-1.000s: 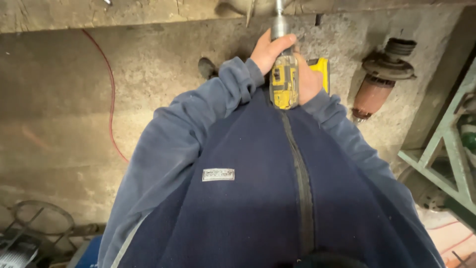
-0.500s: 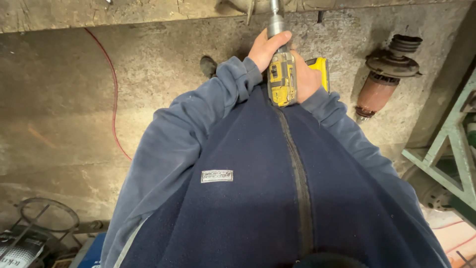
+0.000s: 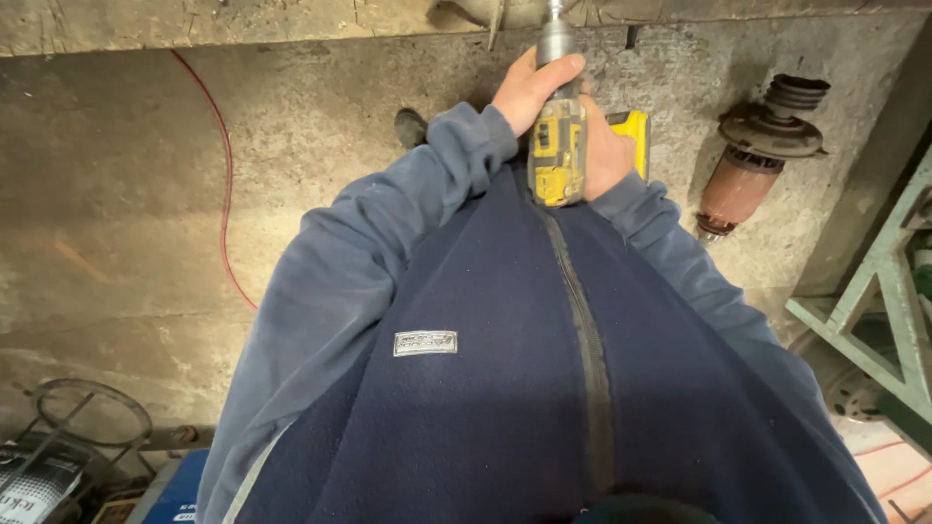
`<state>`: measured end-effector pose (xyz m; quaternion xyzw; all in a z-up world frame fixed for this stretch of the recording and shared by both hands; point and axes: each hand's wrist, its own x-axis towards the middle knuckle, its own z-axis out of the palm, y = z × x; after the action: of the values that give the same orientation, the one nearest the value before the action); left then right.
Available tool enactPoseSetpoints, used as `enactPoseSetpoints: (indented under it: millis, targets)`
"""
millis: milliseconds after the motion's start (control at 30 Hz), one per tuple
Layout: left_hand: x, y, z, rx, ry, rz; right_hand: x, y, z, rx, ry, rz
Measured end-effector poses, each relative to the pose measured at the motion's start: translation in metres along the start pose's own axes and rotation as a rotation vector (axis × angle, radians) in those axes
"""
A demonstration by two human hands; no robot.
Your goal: The person holds a cordless impact wrench with both hands and operates it repeatedly against a workpiece above the camera's field of view, repositioning their grip on the tool between bursts throughout the clip.
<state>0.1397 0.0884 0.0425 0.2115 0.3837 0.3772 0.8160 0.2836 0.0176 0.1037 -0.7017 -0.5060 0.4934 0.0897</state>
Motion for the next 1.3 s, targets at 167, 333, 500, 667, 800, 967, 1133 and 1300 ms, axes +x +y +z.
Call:
enactPoseSetpoints:
  millis: [167,333,500,667,800,967,1133,1300]
  targets:
    - [0.008,-0.009,0.010,0.084,0.041,0.043,0.009,0.017,-0.002,0.237,0.028,0.116]
    - [0.008,-0.024,0.000,0.037,-0.030,0.087,-0.003,-0.004,-0.009,-0.026,-0.011,0.137]
    - [-0.002,-0.019,-0.009,0.125,0.088,0.082,-0.006,-0.021,-0.009,0.149,-0.070,0.090]
    - [0.006,-0.021,-0.015,0.073,0.062,0.066,-0.004,-0.025,-0.007,-0.062,-0.060,0.016]
    - [0.007,-0.014,-0.001,0.010,0.014,0.008,-0.003,-0.015,-0.008,-0.058,-0.003,0.056]
    - [0.002,-0.016,0.000,0.064,-0.003,0.041,-0.009,-0.009,-0.007,0.114,0.036,0.141]
    - [-0.003,-0.017,-0.009,0.061,-0.003,0.043,-0.010,-0.020,-0.008,-0.121,-0.026,0.052]
    - [0.004,-0.034,-0.026,0.012,0.043,0.023,-0.007,-0.043,-0.004,0.403,0.072,0.448]
